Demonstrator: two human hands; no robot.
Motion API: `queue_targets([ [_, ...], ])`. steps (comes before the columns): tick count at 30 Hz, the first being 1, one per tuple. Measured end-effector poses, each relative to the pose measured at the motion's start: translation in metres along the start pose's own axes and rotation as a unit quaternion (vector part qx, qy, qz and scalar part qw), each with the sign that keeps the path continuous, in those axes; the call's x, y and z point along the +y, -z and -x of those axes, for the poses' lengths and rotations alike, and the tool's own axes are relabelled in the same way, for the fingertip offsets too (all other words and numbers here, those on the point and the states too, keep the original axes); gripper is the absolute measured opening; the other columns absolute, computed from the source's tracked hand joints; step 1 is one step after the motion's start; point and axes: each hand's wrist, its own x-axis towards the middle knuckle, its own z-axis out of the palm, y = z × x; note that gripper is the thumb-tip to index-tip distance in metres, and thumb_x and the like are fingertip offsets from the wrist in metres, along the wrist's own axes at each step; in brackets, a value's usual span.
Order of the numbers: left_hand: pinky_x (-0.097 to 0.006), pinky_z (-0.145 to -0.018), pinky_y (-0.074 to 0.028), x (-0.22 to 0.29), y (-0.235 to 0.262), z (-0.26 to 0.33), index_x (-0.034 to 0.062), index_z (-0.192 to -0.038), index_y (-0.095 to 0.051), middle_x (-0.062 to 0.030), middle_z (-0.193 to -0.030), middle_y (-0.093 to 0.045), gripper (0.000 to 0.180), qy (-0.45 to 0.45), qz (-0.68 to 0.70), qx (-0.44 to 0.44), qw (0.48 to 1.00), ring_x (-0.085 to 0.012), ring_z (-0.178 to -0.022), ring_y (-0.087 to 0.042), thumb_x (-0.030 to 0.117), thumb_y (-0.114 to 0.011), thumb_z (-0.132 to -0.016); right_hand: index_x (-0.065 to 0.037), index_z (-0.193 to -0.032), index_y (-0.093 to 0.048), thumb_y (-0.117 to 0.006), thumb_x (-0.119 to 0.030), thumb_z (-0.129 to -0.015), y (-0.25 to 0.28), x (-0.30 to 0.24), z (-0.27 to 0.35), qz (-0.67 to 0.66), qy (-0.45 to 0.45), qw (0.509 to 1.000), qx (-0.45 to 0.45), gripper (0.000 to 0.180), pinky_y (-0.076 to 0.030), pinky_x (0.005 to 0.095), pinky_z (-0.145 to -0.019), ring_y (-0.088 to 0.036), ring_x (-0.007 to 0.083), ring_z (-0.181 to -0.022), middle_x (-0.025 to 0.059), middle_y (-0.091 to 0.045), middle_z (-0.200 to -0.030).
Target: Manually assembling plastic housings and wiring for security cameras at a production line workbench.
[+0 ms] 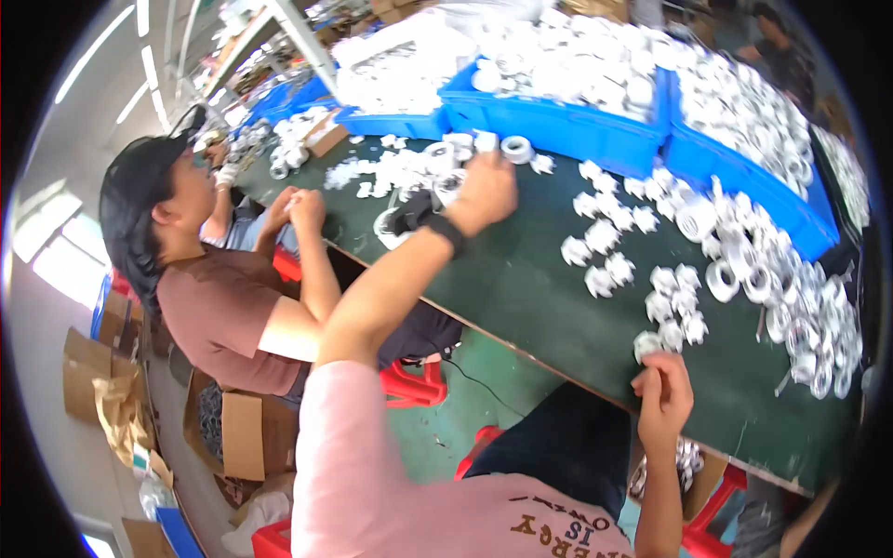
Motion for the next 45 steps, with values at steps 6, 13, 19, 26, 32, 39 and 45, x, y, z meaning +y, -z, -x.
queue_targets([
  [6,-0.055,-0.103,-0.030,-0.006,-0.053,-0.048,-0.0190,-0.129,-0.034,-0.0397,-0.134,-0.035,0.088,0.350,0.068,0.122,0.926,-0.0518,-0.122,-0.039,0.058,-0.046,-0.088,0.002,-0.094,-0.058,-0.048,0.004,-0.091,-0.010,-0.006,-0.002,0.089,0.058,0.994,-0.011,0.011,-0.040,0.0210,-0.055,-0.051,0.0089,-0.062,0.0079,-0.057,-0.091],
  [13,-0.063,-0.102,-0.023,-0.042,-0.052,-0.075,0.0037,-0.137,-0.040,-0.0302,-0.134,-0.043,0.081,0.413,0.093,0.046,0.905,-0.0484,-0.126,-0.038,0.063,-0.050,-0.083,0.003,-0.088,-0.059,-0.050,0.006,-0.087,-0.010,-0.013,-0.008,0.059,0.006,0.998,0.021,0.010,-0.042,0.0235,-0.054,-0.053,0.0113,-0.058,0.0094,-0.058,-0.083],
  [19,-0.047,-0.105,-0.035,-0.063,-0.030,-0.058,0.0019,-0.132,-0.050,-0.0239,-0.135,-0.049,0.079,0.422,0.180,-0.002,0.889,-0.0379,-0.125,-0.047,0.063,-0.052,-0.082,0.001,-0.086,-0.063,-0.055,0.007,-0.081,-0.010,-0.029,-0.019,0.090,0.072,0.993,0.017,0.011,-0.044,0.0252,-0.051,-0.058,0.0159,-0.056,0.0097,-0.059,-0.071],
  [26,-0.047,-0.080,-0.046,-0.054,-0.005,-0.061,0.0017,-0.092,-0.064,-0.0255,-0.091,-0.064,0.042,0.161,0.187,0.062,0.967,-0.0398,-0.093,-0.060,0.041,-0.050,-0.093,-0.001,-0.089,-0.064,-0.061,0.004,-0.081,0.001,-0.012,-0.002,0.057,0.103,0.993,0.030,0.010,-0.046,0.0271,-0.050,-0.060,0.0185,-0.057,0.0101,-0.062,-0.076],
  [32,-0.051,-0.079,-0.047,-0.084,-0.038,-0.056,0.0009,-0.093,-0.062,-0.0249,-0.093,-0.062,0.034,0.214,0.137,0.129,0.958,-0.0435,-0.092,-0.059,0.033,-0.051,-0.091,-0.001,-0.091,-0.063,-0.062,0.002,-0.080,0.001,-0.007,0.007,0.117,0.172,0.978,0.021,0.012,-0.047,0.0289,-0.051,-0.062,0.0205,-0.059,0.0095,-0.063,-0.078],
  [39,-0.043,-0.077,-0.044,-0.073,0.000,-0.053,0.0095,-0.110,-0.057,-0.0171,-0.123,-0.050,0.036,0.235,-0.207,0.176,0.933,-0.0336,-0.105,-0.052,0.014,-0.065,-0.075,-0.001,-0.091,-0.063,-0.061,0.003,-0.081,-0.011,-0.003,-0.002,0.152,0.145,0.978,0.016,0.011,-0.048,0.0295,-0.054,-0.063,0.0217,-0.059,0.0104,-0.063,-0.075],
  [45,-0.037,-0.075,-0.041,-0.077,0.016,-0.059,0.0104,-0.098,-0.059,-0.0105,-0.099,-0.055,0.017,0.231,-0.239,0.186,0.925,-0.0261,-0.094,-0.053,0.014,-0.055,-0.082,0.001,-0.092,-0.063,-0.058,0.002,-0.084,-0.015,-0.009,-0.001,0.179,0.123,0.976,0.023,0.009,-0.045,0.0248,-0.053,-0.060,0.0147,-0.058,0.0095,-0.062,-0.074],
])
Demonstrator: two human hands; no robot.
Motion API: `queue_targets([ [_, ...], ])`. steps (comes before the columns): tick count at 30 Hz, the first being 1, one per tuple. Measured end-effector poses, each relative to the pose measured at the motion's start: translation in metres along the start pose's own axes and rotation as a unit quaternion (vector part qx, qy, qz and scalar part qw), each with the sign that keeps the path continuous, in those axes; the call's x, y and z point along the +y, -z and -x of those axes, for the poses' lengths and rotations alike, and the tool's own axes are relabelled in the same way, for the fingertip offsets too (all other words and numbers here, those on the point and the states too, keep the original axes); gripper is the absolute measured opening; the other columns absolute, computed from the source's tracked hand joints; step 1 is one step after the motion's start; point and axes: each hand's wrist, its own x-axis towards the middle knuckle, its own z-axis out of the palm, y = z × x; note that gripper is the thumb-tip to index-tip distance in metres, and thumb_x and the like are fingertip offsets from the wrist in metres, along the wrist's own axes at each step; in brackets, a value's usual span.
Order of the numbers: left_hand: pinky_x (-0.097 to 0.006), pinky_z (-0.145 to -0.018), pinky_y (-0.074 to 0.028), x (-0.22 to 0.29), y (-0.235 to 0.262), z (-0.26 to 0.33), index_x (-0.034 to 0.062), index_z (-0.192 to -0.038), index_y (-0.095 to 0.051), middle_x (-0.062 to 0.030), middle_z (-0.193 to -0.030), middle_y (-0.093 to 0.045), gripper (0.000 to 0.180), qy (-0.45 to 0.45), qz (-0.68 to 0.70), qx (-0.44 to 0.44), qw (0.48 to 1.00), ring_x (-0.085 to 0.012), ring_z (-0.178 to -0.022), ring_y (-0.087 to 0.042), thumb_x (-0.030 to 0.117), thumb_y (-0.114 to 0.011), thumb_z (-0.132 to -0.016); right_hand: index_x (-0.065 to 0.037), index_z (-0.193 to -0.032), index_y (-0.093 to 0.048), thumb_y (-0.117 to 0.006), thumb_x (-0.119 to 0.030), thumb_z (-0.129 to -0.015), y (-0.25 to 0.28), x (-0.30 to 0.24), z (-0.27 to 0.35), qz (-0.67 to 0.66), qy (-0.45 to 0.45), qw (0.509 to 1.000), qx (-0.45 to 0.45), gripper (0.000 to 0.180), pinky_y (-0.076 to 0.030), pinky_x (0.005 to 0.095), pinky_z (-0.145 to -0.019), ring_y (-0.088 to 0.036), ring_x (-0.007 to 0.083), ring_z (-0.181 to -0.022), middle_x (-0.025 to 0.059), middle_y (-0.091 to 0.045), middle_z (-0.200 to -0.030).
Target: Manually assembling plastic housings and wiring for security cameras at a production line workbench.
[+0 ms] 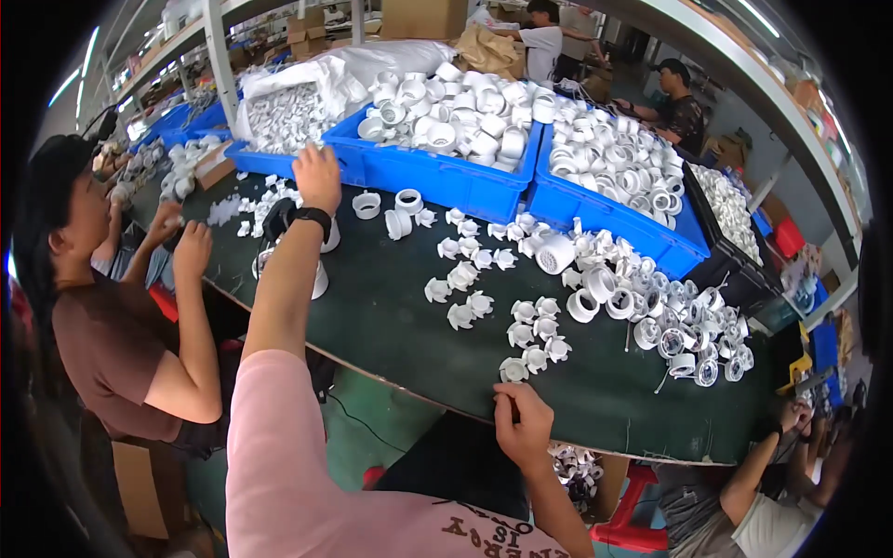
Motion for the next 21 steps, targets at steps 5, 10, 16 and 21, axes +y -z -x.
queue_targets([
  [5,-0.046,-0.070,-0.054,0.028,0.013,0.035,0.0029,-0.095,-0.058,-0.0199,-0.088,-0.064,0.022,-0.066,0.310,-0.150,0.936,-0.0358,-0.083,-0.065,0.017,-0.061,-0.080,0.000,-0.091,-0.064,-0.059,0.002,-0.084,-0.008,-0.001,0.000,0.020,-0.011,1.000,-0.022,0.009,-0.044,0.0244,-0.053,-0.058,0.0142,-0.057,0.0085,-0.061,-0.074],
  [10,-0.059,-0.098,-0.033,0.051,0.009,0.057,0.0134,-0.126,-0.054,-0.0262,-0.134,-0.042,0.068,0.151,0.388,-0.304,0.857,-0.0452,-0.124,-0.038,0.065,-0.048,-0.082,-0.001,-0.088,-0.063,-0.060,0.003,-0.081,-0.009,-0.003,0.004,0.032,0.026,0.999,-0.020,0.008,-0.044,0.0305,-0.049,-0.056,0.0222,-0.053,0.0107,-0.060,-0.072],
  [16,-0.055,-0.096,-0.036,0.121,0.003,0.075,0.0124,-0.114,-0.063,-0.0214,-0.128,-0.047,0.054,0.121,0.417,-0.201,0.878,-0.0417,-0.120,-0.039,0.054,-0.054,-0.082,0.000,-0.089,-0.062,-0.057,0.002,-0.083,-0.003,-0.003,0.005,0.076,0.021,0.997,-0.010,0.008,-0.040,0.0278,-0.050,-0.052,0.0162,-0.053,0.0093,-0.056,-0.070],
  [21,-0.052,-0.094,-0.039,0.146,0.032,0.084,0.0096,-0.109,-0.064,-0.0208,-0.123,-0.049,0.042,0.091,0.488,-0.166,0.852,-0.0407,-0.115,-0.043,0.039,-0.063,-0.079,0.000,-0.088,-0.061,-0.056,0.003,-0.083,-0.009,-0.004,0.004,0.067,0.016,0.997,-0.019,0.008,-0.039,0.0277,-0.050,-0.051,0.0167,-0.052,0.0093,-0.055,-0.069],
])
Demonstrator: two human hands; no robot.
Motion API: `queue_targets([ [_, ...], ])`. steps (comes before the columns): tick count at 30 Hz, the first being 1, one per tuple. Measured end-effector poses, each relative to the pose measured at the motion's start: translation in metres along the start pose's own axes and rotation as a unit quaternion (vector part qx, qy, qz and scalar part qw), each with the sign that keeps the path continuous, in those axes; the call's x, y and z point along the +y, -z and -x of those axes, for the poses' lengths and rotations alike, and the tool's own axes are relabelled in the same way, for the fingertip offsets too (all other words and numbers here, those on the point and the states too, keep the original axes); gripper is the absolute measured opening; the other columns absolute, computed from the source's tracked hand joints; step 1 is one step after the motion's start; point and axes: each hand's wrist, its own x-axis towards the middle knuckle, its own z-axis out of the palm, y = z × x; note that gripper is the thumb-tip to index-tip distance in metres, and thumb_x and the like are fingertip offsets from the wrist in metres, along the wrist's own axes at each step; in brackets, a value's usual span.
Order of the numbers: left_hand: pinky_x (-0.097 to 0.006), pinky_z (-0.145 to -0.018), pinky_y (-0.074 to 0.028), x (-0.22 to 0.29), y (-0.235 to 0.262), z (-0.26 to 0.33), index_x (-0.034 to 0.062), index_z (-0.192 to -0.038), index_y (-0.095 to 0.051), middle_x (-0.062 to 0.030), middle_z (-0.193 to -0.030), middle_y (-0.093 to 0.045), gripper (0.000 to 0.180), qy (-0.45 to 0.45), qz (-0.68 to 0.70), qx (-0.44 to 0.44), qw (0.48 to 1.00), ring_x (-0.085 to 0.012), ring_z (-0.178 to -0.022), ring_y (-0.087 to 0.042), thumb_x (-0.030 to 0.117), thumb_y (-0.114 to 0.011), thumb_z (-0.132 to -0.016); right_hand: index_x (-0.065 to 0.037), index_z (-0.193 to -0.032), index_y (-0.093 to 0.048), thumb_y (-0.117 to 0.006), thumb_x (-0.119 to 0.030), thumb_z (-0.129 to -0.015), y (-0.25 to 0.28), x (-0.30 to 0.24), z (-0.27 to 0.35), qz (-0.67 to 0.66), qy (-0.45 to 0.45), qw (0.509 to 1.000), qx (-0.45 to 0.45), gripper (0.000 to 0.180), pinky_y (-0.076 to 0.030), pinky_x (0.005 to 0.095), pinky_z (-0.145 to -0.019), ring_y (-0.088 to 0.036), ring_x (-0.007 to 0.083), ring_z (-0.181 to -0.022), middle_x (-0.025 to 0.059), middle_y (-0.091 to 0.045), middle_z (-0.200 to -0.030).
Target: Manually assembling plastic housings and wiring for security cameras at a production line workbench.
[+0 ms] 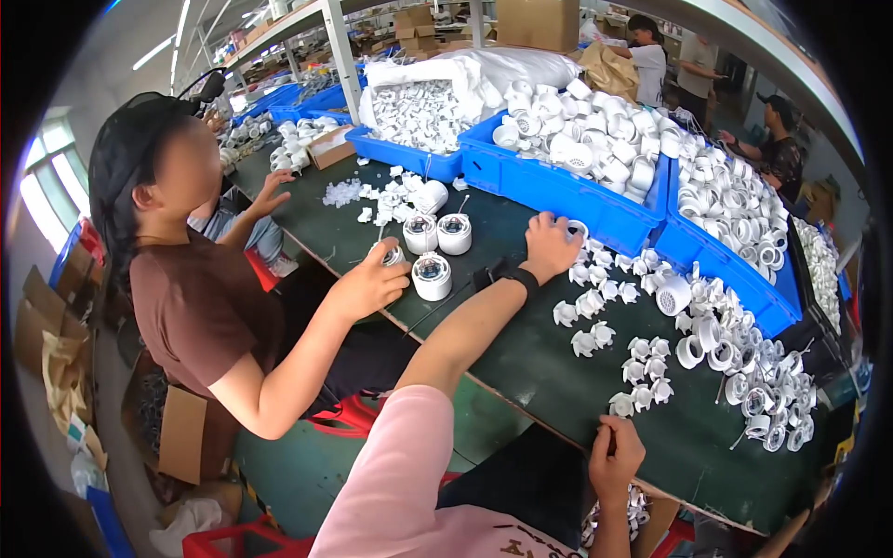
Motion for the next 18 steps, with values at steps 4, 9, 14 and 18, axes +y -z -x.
queue_targets([
  [4,-0.054,-0.093,-0.037,0.016,-0.004,0.010,0.0013,-0.104,-0.061,-0.0235,-0.120,-0.048,0.044,-0.005,0.027,0.003,1.000,-0.0409,-0.114,-0.041,0.038,-0.062,-0.080,0.001,-0.088,-0.061,-0.056,0.004,-0.084,-0.001,-0.001,-0.002,-0.002,0.016,1.000,-0.003,0.007,-0.037,0.0269,-0.049,-0.049,0.0153,-0.051,0.0087,-0.054,-0.069],
  [9,-0.055,-0.095,-0.035,0.020,0.000,0.015,0.0007,-0.116,-0.055,-0.0261,-0.123,-0.046,0.053,-0.056,0.085,-0.070,0.992,-0.0433,-0.117,-0.039,0.044,-0.057,-0.085,0.001,-0.088,-0.061,-0.055,0.004,-0.084,0.001,0.002,-0.001,0.004,0.011,1.000,0.000,0.007,-0.036,0.0265,-0.048,-0.048,0.0147,-0.051,0.0084,-0.053,-0.068],
  [14,-0.058,-0.100,-0.028,0.033,0.039,-0.002,0.0031,-0.131,-0.046,-0.0283,-0.135,-0.037,0.067,-0.059,0.025,-0.086,0.994,-0.0447,-0.126,-0.033,0.052,-0.053,-0.086,0.001,-0.088,-0.061,-0.056,0.005,-0.084,0.001,-0.001,-0.005,-0.009,0.013,1.000,-0.010,0.008,-0.035,0.0262,-0.047,-0.047,0.0143,-0.049,0.0081,-0.051,-0.067],
  [18,-0.053,-0.095,-0.037,-0.011,0.110,-0.061,0.0023,-0.123,-0.050,-0.0261,-0.125,-0.044,0.065,-0.073,-0.084,0.068,0.991,-0.0427,-0.117,-0.041,0.044,-0.066,-0.076,0.001,-0.088,-0.062,-0.057,0.005,-0.083,0.001,-0.003,-0.006,-0.010,-0.003,1.000,-0.017,0.008,-0.035,0.0265,-0.047,-0.047,0.0147,-0.050,0.0085,-0.051,-0.066],
])
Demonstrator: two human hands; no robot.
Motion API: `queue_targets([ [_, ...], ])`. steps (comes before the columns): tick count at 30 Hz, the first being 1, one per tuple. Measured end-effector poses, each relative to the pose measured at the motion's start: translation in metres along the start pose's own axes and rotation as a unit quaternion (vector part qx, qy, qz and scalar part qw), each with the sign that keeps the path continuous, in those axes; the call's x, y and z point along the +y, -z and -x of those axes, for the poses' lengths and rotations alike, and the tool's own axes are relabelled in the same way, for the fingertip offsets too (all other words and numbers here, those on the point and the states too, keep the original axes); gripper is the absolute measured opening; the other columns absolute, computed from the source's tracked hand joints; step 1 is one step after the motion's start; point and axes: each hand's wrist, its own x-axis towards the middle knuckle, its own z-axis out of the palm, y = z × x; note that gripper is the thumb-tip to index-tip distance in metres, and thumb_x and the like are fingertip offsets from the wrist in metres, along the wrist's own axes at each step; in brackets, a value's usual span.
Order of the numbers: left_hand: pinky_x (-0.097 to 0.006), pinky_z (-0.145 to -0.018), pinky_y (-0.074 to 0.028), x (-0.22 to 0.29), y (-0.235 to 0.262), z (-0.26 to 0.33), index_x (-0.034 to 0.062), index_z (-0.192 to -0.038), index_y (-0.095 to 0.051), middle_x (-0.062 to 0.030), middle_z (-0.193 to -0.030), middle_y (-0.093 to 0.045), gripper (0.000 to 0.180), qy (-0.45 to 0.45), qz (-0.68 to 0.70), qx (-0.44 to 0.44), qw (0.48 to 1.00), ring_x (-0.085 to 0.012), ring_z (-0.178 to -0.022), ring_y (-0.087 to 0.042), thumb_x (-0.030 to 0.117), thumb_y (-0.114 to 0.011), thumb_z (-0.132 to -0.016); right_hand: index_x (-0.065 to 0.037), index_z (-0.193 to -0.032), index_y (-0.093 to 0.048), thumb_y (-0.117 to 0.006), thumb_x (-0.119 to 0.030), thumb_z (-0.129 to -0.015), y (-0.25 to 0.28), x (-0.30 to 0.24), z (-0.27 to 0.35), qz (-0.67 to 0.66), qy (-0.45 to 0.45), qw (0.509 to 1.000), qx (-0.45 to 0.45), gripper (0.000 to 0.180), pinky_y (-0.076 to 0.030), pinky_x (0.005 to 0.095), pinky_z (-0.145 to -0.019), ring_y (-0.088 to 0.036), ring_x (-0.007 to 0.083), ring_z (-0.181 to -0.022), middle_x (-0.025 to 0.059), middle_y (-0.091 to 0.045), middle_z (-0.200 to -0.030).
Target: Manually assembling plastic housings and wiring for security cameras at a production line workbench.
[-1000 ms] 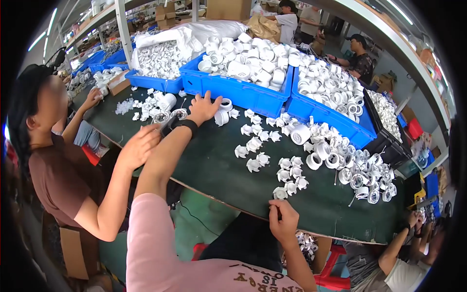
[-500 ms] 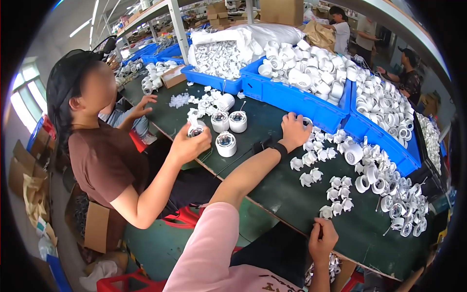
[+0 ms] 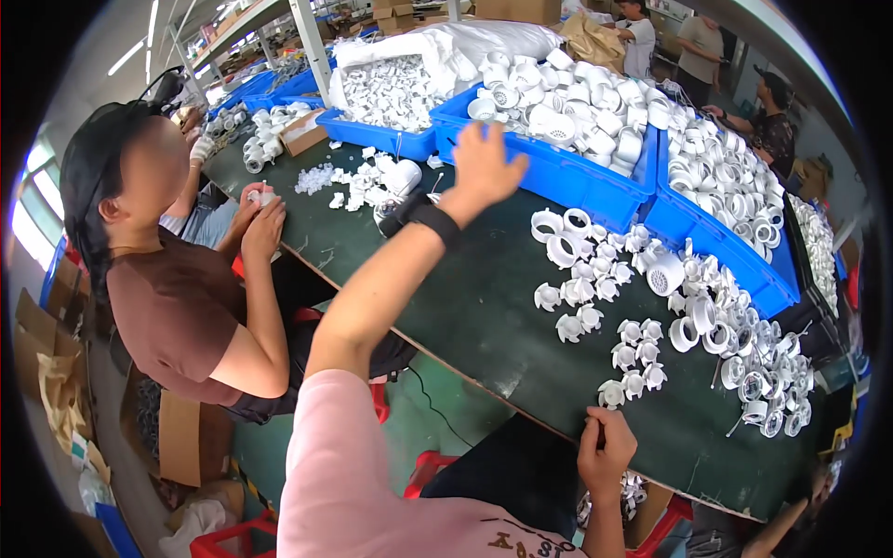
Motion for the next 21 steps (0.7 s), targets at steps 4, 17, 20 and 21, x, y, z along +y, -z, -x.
queue_targets([
  [4,-0.049,-0.096,-0.041,-0.084,0.044,-0.034,0.0007,-0.126,-0.049,-0.0287,-0.119,-0.052,0.080,0.225,-0.113,-0.042,0.967,-0.0441,-0.112,-0.050,0.046,-0.074,-0.065,0.001,-0.088,-0.062,-0.057,0.005,-0.082,0.002,0.001,0.000,0.018,-0.009,1.000,-0.012,0.009,-0.035,0.0270,-0.047,-0.048,0.0158,-0.050,0.0089,-0.052,-0.067],
  [17,-0.040,-0.084,-0.053,-0.161,0.029,-0.007,0.0032,-0.106,-0.061,-0.0199,-0.105,-0.067,0.066,0.212,-0.171,-0.205,0.940,-0.0323,-0.097,-0.066,0.042,-0.081,-0.057,0.000,-0.089,-0.061,-0.054,0.005,-0.084,-0.003,0.005,0.005,0.042,-0.012,0.999,-0.007,0.010,-0.032,0.0239,-0.046,-0.047,0.0119,-0.051,0.0058,-0.053,-0.070],
  [20,-0.039,-0.083,-0.054,-0.150,0.033,-0.009,-0.0002,-0.104,-0.060,-0.0216,-0.101,-0.067,0.071,0.225,-0.165,-0.191,0.941,-0.0334,-0.093,-0.067,0.044,-0.084,-0.054,0.000,-0.090,-0.061,-0.054,0.005,-0.085,-0.005,0.002,0.003,0.039,-0.010,0.999,-0.015,0.010,-0.032,0.0243,-0.046,-0.046,0.0127,-0.052,0.0062,-0.053,-0.070],
  [21,-0.039,-0.083,-0.054,-0.146,0.030,-0.008,-0.0013,-0.105,-0.059,-0.0219,-0.102,-0.067,0.074,0.244,-0.146,-0.176,0.942,-0.0331,-0.095,-0.067,0.045,-0.085,-0.053,0.000,-0.090,-0.061,-0.054,0.005,-0.085,-0.005,0.001,0.002,0.042,-0.002,0.999,-0.011,0.010,-0.032,0.0249,-0.047,-0.046,0.0130,-0.052,0.0064,-0.052,-0.070],
])
